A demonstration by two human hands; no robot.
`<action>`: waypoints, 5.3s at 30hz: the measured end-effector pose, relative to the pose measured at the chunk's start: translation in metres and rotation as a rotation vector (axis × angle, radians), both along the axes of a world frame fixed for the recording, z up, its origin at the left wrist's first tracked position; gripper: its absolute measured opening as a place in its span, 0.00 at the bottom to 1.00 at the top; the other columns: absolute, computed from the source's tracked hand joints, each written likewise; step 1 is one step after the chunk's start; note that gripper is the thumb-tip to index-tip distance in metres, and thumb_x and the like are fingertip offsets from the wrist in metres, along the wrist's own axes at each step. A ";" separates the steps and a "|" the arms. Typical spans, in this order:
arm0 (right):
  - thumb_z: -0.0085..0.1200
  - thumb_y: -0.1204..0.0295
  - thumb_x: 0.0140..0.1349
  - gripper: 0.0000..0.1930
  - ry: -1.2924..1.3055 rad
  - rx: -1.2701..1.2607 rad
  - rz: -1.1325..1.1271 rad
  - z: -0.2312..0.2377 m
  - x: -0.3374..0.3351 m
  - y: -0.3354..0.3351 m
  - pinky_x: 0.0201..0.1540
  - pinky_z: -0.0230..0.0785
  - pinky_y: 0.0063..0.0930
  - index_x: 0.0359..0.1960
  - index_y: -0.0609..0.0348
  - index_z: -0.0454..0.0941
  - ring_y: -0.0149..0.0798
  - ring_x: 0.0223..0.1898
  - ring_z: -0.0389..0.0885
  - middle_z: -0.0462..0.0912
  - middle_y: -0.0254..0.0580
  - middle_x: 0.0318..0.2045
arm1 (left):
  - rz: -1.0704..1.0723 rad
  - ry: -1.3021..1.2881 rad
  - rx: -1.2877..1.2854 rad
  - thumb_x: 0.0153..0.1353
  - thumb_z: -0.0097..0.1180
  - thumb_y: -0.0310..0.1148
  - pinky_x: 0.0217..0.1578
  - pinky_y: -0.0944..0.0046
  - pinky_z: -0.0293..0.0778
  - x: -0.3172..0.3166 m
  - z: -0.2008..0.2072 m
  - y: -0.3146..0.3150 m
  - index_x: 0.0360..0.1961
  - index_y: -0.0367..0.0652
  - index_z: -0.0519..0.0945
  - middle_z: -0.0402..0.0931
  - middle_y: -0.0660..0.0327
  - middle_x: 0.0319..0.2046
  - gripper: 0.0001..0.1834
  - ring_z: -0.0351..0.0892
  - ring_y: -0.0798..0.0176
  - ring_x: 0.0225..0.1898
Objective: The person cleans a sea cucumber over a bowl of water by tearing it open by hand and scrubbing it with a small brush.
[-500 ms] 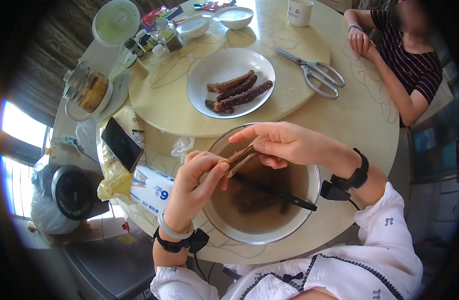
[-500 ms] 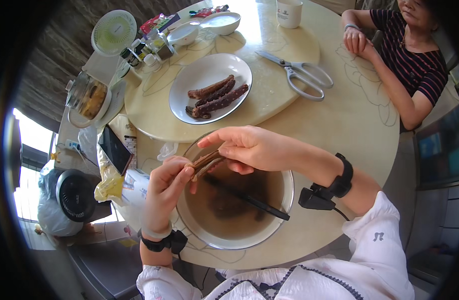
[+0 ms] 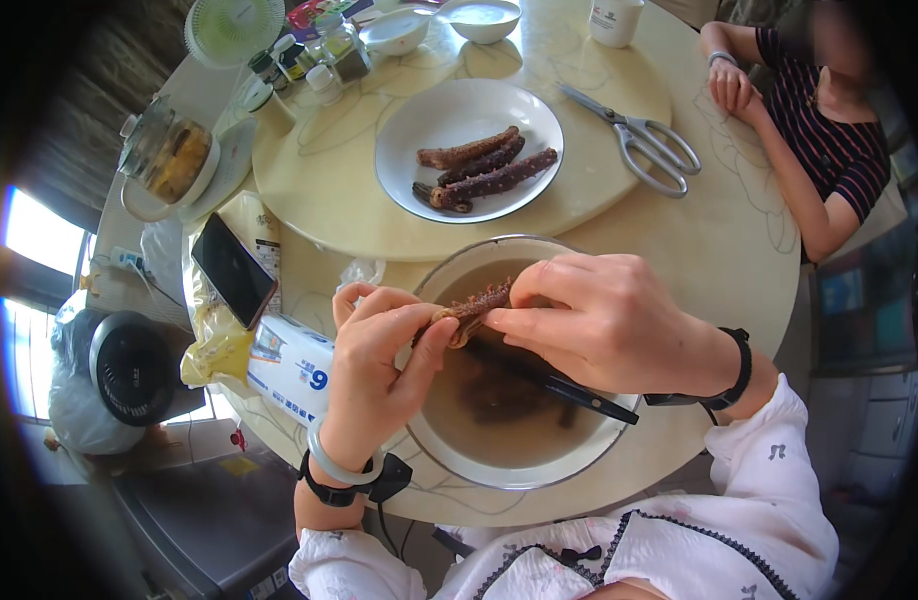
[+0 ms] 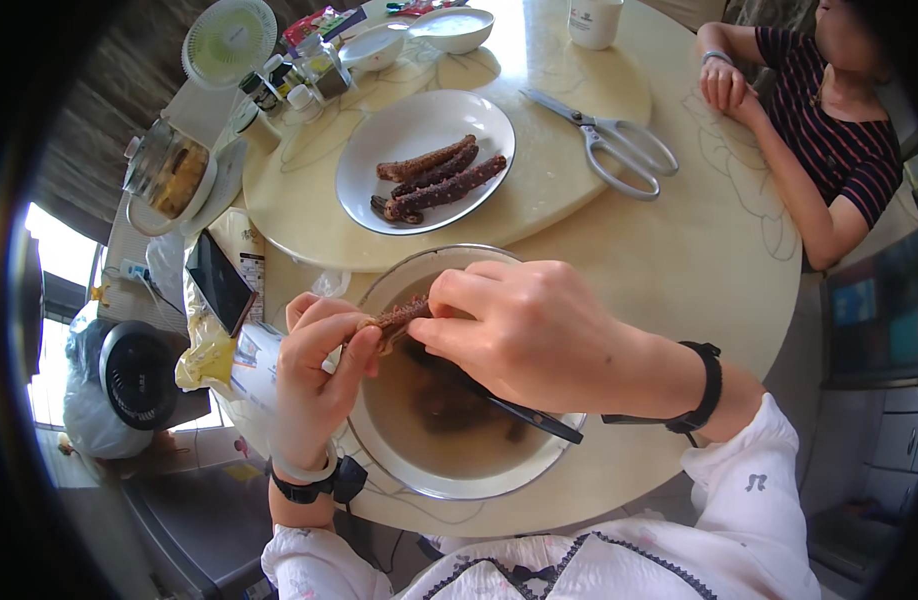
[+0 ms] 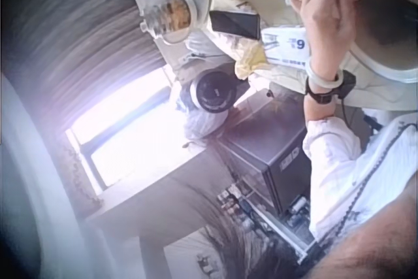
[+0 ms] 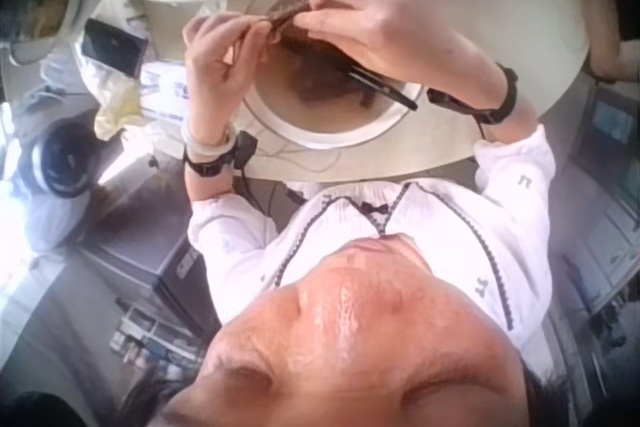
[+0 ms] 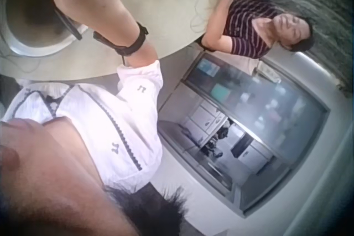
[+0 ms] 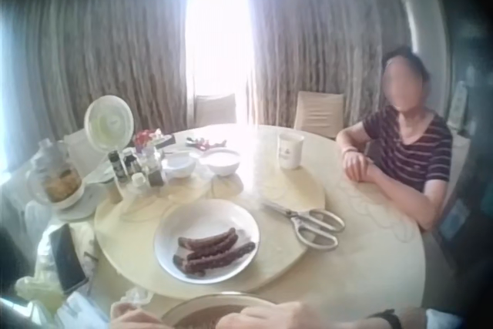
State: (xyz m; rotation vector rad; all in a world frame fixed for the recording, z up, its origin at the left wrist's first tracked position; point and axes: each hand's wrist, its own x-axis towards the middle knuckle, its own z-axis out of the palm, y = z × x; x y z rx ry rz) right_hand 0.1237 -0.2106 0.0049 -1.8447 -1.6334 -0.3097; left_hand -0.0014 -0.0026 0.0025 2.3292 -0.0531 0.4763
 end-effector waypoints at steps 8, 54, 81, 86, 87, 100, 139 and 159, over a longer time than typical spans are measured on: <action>0.65 0.76 0.54 0.08 -0.016 0.066 -0.013 -0.007 0.000 0.006 0.37 0.78 0.27 0.37 0.56 0.87 0.35 0.39 0.82 0.84 0.33 0.40 | -0.026 -0.050 0.029 0.68 0.58 0.27 0.54 0.59 0.61 0.000 -0.003 -0.001 0.35 0.38 0.83 0.79 0.68 0.21 0.05 0.74 0.65 0.34; 0.62 0.61 0.64 0.13 0.149 0.172 0.043 -0.028 0.008 0.013 0.40 0.75 0.40 0.41 0.55 0.78 0.44 0.41 0.81 0.84 0.39 0.37 | -0.058 -0.096 0.365 0.58 0.62 0.26 0.59 0.48 0.57 0.003 -0.016 -0.018 0.31 0.40 0.82 0.80 0.60 0.30 0.01 0.78 0.54 0.40; 0.54 0.69 0.63 0.05 -0.013 -0.413 -0.151 -0.035 0.005 -0.006 0.29 0.77 0.34 0.31 0.56 0.75 0.43 0.30 0.87 0.83 0.42 0.26 | -0.141 0.008 0.345 0.53 0.66 0.25 0.55 0.49 0.64 0.013 -0.023 -0.012 0.41 0.44 0.85 0.84 0.60 0.31 0.12 0.80 0.56 0.41; 0.55 0.71 0.61 0.04 -0.150 -0.526 -0.102 -0.023 0.002 -0.007 0.29 0.77 0.32 0.31 0.56 0.74 0.39 0.27 0.85 0.81 0.37 0.23 | -0.135 0.058 0.344 0.57 0.65 0.30 0.59 0.44 0.61 0.007 -0.016 -0.011 0.44 0.45 0.83 0.84 0.64 0.33 0.12 0.81 0.60 0.44; 0.55 0.72 0.62 0.04 -0.118 -0.516 -0.100 -0.020 0.003 -0.006 0.29 0.77 0.32 0.32 0.56 0.74 0.40 0.27 0.85 0.81 0.38 0.24 | -0.153 0.043 0.330 0.58 0.65 0.32 0.60 0.44 0.60 0.008 -0.017 -0.010 0.45 0.44 0.83 0.84 0.63 0.34 0.13 0.81 0.60 0.45; 0.59 0.72 0.64 0.05 0.280 -0.263 -0.003 -0.009 -0.004 0.006 0.31 0.75 0.37 0.37 0.57 0.77 0.47 0.32 0.84 0.83 0.41 0.30 | -0.190 0.012 0.078 0.50 0.74 0.30 0.57 0.51 0.62 0.004 -0.024 0.001 0.38 0.46 0.86 0.82 0.64 0.34 0.14 0.79 0.58 0.42; 0.64 0.69 0.59 0.07 -0.086 -0.490 -0.178 -0.016 0.000 0.000 0.28 0.77 0.34 0.37 0.53 0.81 0.41 0.31 0.84 0.79 0.35 0.30 | -0.141 0.045 0.369 0.60 0.67 0.35 0.61 0.44 0.60 0.004 -0.021 -0.006 0.49 0.43 0.83 0.85 0.62 0.38 0.16 0.81 0.59 0.47; 0.62 0.71 0.62 0.05 0.291 -0.222 0.004 -0.019 0.005 0.007 0.33 0.75 0.38 0.33 0.58 0.80 0.48 0.31 0.83 0.82 0.42 0.28 | -0.163 -0.007 0.095 0.57 0.69 0.32 0.56 0.49 0.62 0.008 -0.021 -0.001 0.34 0.46 0.85 0.82 0.67 0.27 0.06 0.80 0.62 0.40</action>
